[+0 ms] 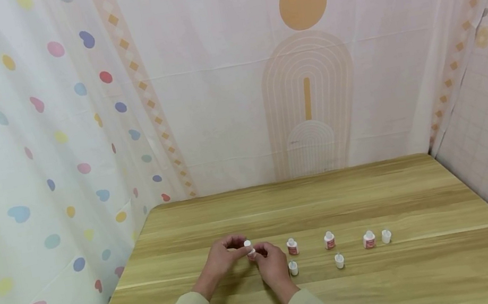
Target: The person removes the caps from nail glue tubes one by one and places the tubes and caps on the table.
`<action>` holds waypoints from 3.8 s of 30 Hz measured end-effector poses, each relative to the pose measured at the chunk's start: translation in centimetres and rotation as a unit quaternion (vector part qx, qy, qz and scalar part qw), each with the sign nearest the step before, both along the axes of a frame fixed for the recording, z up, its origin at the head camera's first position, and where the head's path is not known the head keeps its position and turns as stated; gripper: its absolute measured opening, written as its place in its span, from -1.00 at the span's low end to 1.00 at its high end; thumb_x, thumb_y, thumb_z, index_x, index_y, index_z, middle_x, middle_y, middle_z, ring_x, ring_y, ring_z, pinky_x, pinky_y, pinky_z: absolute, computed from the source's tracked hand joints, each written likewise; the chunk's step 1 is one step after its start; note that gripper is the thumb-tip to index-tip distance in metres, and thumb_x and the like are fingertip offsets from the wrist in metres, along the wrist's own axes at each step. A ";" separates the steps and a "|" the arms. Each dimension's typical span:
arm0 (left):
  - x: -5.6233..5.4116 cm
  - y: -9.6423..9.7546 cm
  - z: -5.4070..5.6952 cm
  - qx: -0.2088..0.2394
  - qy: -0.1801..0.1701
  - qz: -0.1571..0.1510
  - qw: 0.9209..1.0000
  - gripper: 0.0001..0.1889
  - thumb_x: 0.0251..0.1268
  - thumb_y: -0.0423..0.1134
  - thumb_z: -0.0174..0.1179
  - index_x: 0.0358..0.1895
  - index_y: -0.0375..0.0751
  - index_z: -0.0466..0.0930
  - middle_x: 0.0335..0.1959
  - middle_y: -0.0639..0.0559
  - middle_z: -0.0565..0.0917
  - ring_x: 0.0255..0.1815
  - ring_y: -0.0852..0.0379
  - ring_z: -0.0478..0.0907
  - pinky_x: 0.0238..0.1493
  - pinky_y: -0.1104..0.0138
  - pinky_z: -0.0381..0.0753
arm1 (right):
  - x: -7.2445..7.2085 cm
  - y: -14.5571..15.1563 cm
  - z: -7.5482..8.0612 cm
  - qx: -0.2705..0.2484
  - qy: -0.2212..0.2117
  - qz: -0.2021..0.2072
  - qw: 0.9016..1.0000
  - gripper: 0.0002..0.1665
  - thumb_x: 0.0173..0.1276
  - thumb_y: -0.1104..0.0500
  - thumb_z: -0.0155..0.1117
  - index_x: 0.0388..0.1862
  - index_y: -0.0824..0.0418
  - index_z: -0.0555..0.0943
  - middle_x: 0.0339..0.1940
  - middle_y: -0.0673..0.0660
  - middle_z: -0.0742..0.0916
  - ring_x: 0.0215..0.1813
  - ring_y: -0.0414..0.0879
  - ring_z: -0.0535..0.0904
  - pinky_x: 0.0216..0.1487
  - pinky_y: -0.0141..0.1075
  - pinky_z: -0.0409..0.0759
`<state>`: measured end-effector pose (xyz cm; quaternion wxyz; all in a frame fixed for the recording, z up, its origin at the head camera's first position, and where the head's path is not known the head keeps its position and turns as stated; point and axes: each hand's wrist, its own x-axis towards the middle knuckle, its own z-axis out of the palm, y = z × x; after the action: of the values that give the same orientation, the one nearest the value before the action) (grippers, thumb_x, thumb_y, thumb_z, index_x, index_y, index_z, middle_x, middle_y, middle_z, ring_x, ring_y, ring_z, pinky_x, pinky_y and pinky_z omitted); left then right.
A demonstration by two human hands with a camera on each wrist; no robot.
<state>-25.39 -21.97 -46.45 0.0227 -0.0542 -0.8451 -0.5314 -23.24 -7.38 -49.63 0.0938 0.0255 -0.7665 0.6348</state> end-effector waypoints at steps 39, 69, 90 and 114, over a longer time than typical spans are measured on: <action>-0.2 0.1 -0.1 -0.003 0.009 0.004 1.000 -0.85 0.18 -0.26 0.44 -0.25 -0.21 0.71 -0.31 0.06 0.68 -0.17 0.09 0.54 -0.12 0.19 0.52 | 0.0 -0.1 0.1 0.007 -0.006 -0.001 1.000 -0.96 0.30 0.25 0.40 -0.29 0.21 0.72 -0.39 -0.01 0.74 -0.26 -0.15 0.62 -0.21 -0.25 0.57; -0.1 0.0 -0.1 -0.007 0.015 -0.014 1.000 -0.70 0.20 -0.24 0.42 -0.06 -0.33 0.71 -0.23 0.02 0.71 -0.12 0.07 0.56 -0.10 0.19 0.55 | 0.1 -0.1 0.3 0.000 -0.018 0.003 1.000 -0.93 0.32 0.22 0.39 -0.26 0.21 0.72 -0.37 0.00 0.75 -0.24 -0.13 0.66 -0.19 -0.25 0.59; 0.1 0.0 0.2 -0.017 0.015 -0.009 1.000 -0.80 0.18 -0.26 0.43 -0.16 -0.24 0.74 -0.26 0.05 0.70 -0.12 0.07 0.55 -0.11 0.19 0.55 | 0.0 0.0 0.1 -0.002 -0.012 0.002 1.000 -0.91 0.30 0.22 0.41 -0.27 0.23 0.72 -0.37 0.01 0.75 -0.25 -0.13 0.65 -0.19 -0.23 0.58; -0.2 0.0 1.0 -0.016 -0.002 0.005 1.000 -0.85 0.21 -0.21 0.42 -0.22 -0.17 0.74 -0.26 0.08 0.70 -0.15 0.04 0.55 -0.15 0.20 0.52 | 0.0 -0.1 0.1 -0.014 -0.022 0.009 1.000 -0.93 0.32 0.36 0.33 -0.27 0.25 0.71 -0.38 0.02 0.74 -0.25 -0.12 0.66 -0.22 -0.27 0.58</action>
<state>-25.64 -21.95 -45.46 0.0233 -0.0492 -0.8537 -0.5180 -23.28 -7.44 -49.51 0.0717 0.0173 -0.7590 0.6469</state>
